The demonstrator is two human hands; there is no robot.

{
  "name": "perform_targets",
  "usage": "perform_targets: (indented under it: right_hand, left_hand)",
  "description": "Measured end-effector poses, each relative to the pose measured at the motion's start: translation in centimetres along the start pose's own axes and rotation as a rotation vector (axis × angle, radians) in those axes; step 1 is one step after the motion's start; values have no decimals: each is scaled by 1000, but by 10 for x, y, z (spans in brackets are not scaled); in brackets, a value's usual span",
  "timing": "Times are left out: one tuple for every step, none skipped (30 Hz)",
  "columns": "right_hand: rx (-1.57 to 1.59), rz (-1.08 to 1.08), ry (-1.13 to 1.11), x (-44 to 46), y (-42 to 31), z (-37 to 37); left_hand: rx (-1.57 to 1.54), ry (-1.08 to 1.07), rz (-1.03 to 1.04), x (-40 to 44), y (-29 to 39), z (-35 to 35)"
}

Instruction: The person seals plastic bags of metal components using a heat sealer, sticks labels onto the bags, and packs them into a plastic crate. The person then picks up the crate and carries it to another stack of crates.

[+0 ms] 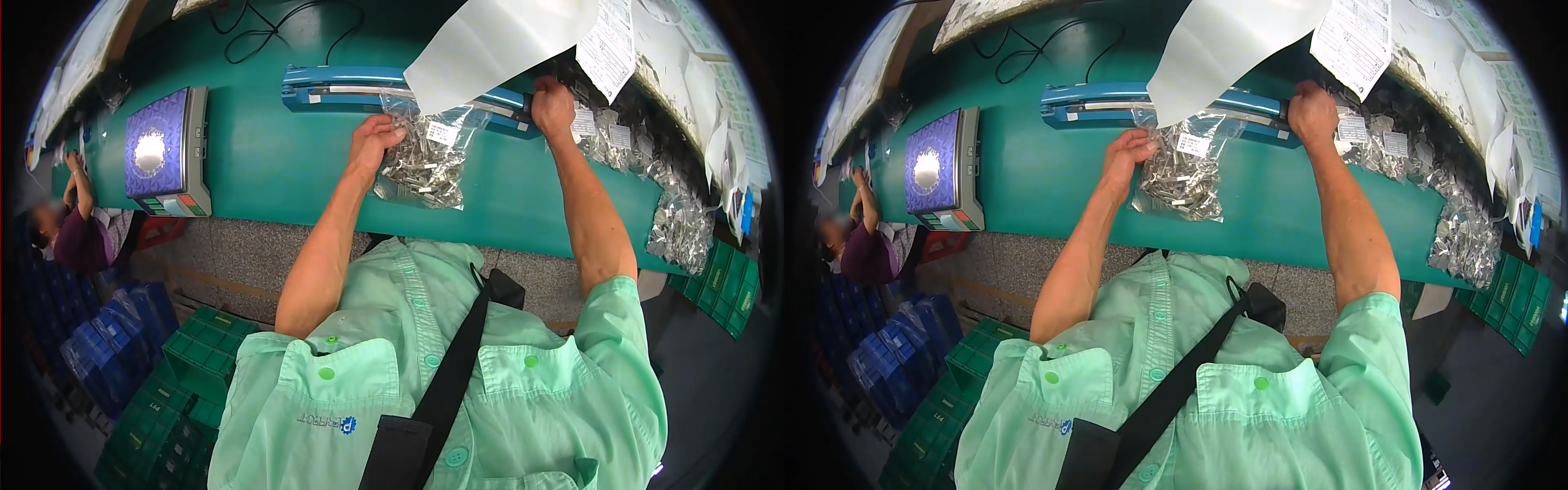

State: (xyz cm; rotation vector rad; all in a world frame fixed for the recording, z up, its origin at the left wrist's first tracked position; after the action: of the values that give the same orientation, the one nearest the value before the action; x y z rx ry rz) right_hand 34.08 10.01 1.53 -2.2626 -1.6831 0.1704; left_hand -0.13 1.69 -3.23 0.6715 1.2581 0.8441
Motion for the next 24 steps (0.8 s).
perform_targets:
  right_hand:
    - [2,4,-5,-1,-2,-2]
    - [4,8,-10,-2,-3,-3]
    - [4,5,-5,-2,-3,-3]
    - [4,3,0,-2,-3,-3]
    - [4,1,5,-2,-2,-2]
    - [8,4,5,-2,-2,-2]
    - [12,7,5,-2,-1,-1]
    - [16,10,5,-2,-1,-1]
    - [21,8,3,-2,-1,-1]
    - [26,5,1,-2,-2,-2]
    - [32,3,0,-2,-2,-3]
    - [24,6,-5,-3,-3,-4]
    - [17,8,-10,-3,-4,-5]
    - [10,10,-14,-3,-6,-7]
    - [7,8,-14,-4,-7,-9]
    - [5,7,-12,-4,-8,-11]
    - [5,4,-5,-2,-10,-14]
    - [32,3,-7,1,-8,-16]
    - [57,3,-12,1,-6,-17]
    - [82,3,-16,2,-4,-17]
    - [135,-43,50,2,-1,-18]
    - [279,-17,102,0,-5,-25]
    - [421,11,151,-3,-10,-35]
    - [562,41,200,-6,-14,-44]
  left_hand:
    - [1,-2,1,0,0,0]
    - [1,-3,0,0,0,0]
    - [-5,-2,-1,0,-1,0]
    - [-12,0,-3,-1,0,0]
    - [-19,1,-4,-2,1,1]
    - [-8,2,2,-2,1,2]
    - [3,3,9,-2,0,2]
    - [14,5,16,-2,0,2]
    - [9,3,15,-2,0,2]
    - [3,1,14,-2,0,2]
    - [-2,-1,14,-2,0,2]
    - [-6,1,6,-2,1,1]
    - [-11,3,1,-1,0,0]
    - [-16,6,-5,1,-1,-1]
    - [-7,-2,-12,1,-2,-1]
    - [3,-10,-18,2,-2,-2]
    - [14,-19,-17,4,0,-3]
    - [31,-10,-19,5,2,-3]
    - [48,-2,-24,4,5,-2]
    - [66,6,-29,3,8,0]
    - [77,23,-44,2,11,1]
    - [74,21,-14,5,11,1]
    - [72,19,11,7,7,0]
    - [71,15,35,10,4,-1]
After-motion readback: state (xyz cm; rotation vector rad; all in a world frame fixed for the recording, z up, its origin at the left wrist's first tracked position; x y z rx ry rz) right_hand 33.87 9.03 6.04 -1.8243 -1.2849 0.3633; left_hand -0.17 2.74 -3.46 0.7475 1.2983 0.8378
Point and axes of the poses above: each hand's wrist, its own x-axis towards the middle knuckle, its own z-axis out of the palm, y = z × x, the point moved 1 cm from there along x, towards the middle knuckle, and after that the axes turned 1 degree about -x, right-handed, at the moved point
